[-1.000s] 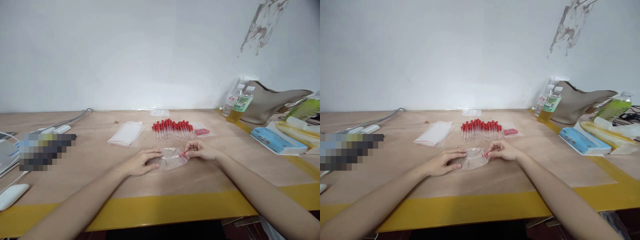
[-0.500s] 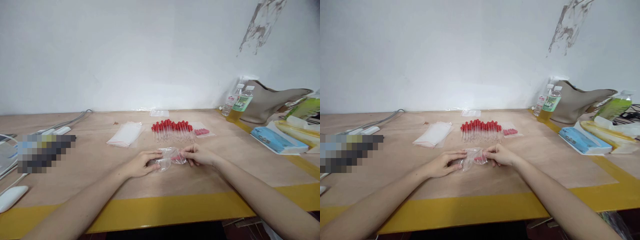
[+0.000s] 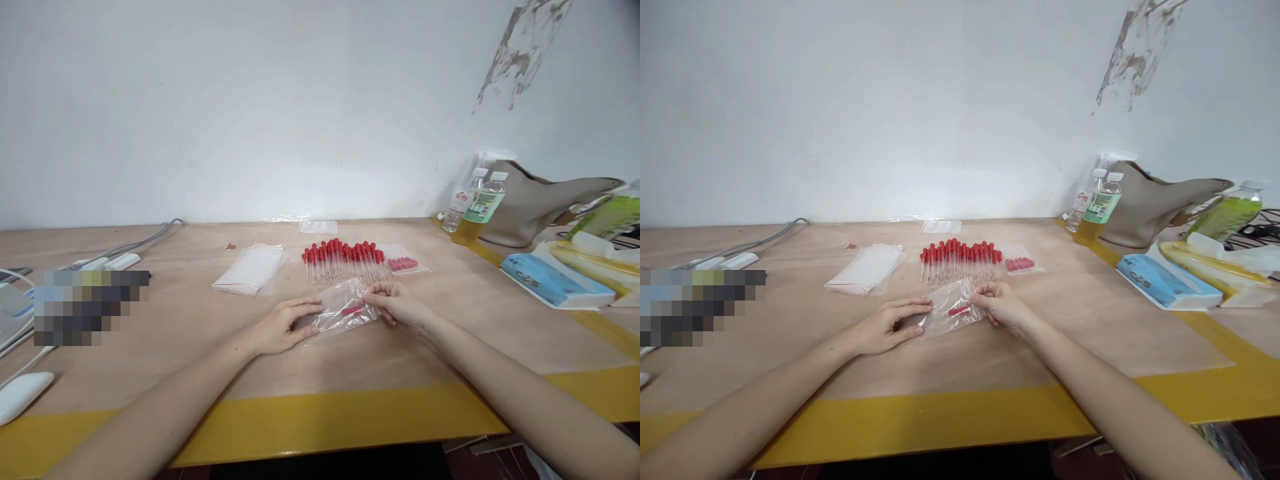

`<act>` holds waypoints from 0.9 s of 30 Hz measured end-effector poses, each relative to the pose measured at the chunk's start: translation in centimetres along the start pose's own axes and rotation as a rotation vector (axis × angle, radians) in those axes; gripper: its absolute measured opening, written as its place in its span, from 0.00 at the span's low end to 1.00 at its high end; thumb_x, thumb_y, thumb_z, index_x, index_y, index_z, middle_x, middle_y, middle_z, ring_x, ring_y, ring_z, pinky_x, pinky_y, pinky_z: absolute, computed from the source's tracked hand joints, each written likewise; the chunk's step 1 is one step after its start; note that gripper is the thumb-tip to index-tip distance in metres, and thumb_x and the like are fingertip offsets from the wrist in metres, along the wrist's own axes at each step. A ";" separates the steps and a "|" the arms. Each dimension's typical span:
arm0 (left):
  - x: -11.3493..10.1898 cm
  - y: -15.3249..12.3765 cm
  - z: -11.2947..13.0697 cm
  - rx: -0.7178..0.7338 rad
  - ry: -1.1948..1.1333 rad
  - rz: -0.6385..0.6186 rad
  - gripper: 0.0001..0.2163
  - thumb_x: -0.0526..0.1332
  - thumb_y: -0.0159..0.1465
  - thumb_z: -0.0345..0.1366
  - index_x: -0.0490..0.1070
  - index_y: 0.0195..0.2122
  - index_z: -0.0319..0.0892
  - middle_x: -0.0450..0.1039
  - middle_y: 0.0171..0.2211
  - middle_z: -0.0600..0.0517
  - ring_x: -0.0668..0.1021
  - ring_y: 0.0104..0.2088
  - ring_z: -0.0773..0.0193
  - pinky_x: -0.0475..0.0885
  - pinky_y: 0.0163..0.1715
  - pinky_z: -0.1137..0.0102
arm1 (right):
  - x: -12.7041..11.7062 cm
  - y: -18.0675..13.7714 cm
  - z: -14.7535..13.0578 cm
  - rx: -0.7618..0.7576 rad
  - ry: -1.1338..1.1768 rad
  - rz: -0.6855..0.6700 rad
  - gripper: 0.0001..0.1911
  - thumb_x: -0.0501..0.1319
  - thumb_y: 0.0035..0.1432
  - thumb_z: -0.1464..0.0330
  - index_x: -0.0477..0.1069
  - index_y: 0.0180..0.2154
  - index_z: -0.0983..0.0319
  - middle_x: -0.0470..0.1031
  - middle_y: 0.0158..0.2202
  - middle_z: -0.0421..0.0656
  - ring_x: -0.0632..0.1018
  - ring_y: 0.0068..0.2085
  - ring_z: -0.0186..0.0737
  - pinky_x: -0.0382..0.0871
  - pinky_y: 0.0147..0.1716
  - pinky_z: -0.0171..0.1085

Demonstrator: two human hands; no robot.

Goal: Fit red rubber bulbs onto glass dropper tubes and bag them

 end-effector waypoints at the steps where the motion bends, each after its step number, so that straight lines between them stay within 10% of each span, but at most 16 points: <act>1: 0.0 0.0 0.0 -0.004 -0.002 0.010 0.16 0.55 0.59 0.42 0.64 0.48 0.44 0.62 0.52 0.47 0.67 0.50 0.60 0.63 0.48 0.65 | -0.1 0.0 0.1 0.010 -0.014 0.003 0.16 0.63 0.41 0.61 0.60 0.26 0.62 0.60 0.11 0.29 0.54 0.09 0.22 0.42 0.07 0.26; 6: -0.4 -0.1 0.3 -0.036 -0.049 0.020 0.10 0.56 0.58 0.42 0.63 0.36 0.41 0.65 0.48 0.46 0.70 0.45 0.61 0.66 0.41 0.67 | -0.7 0.3 0.6 0.016 -0.241 0.024 0.23 0.65 0.39 0.65 0.61 0.39 0.63 0.65 0.18 0.31 0.58 0.11 0.23 0.47 0.09 0.27; 12: -0.5 -0.1 0.4 -0.076 -0.056 -0.007 0.10 0.55 0.58 0.43 0.61 0.29 0.40 0.65 0.49 0.45 0.72 0.40 0.62 0.67 0.32 0.71 | -4.2 3.6 -0.3 -0.201 -0.626 0.358 0.10 0.61 0.43 0.64 0.70 0.28 0.64 0.70 0.21 0.39 0.70 0.23 0.31 0.60 0.22 0.29; 19: -0.3 -0.2 -0.1 -0.023 -0.006 -0.030 0.15 0.53 0.60 0.42 0.65 0.47 0.45 0.62 0.52 0.48 0.66 0.51 0.60 0.61 0.49 0.65 | -8.0 9.7 -1.1 -0.089 -0.883 0.596 0.19 0.57 0.47 0.65 0.70 0.41 0.66 0.74 0.33 0.47 0.74 0.33 0.38 0.63 0.32 0.32; 27: -0.4 -0.4 -0.2 -0.043 0.041 -0.117 0.15 0.46 0.64 0.39 0.63 0.50 0.51 0.57 0.56 0.53 0.63 0.54 0.63 0.58 0.53 0.66 | -7.0 11.5 -0.7 -0.011 -0.846 0.613 0.10 0.57 0.43 0.70 0.74 0.30 0.64 0.74 0.25 0.46 0.74 0.32 0.41 0.63 0.31 0.34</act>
Point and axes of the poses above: each hand's wrist, its own y-axis towards the middle knuckle, its own x-axis out of the palm, z = x × y, the point moved 1 cm from there along y, towards the middle knuckle
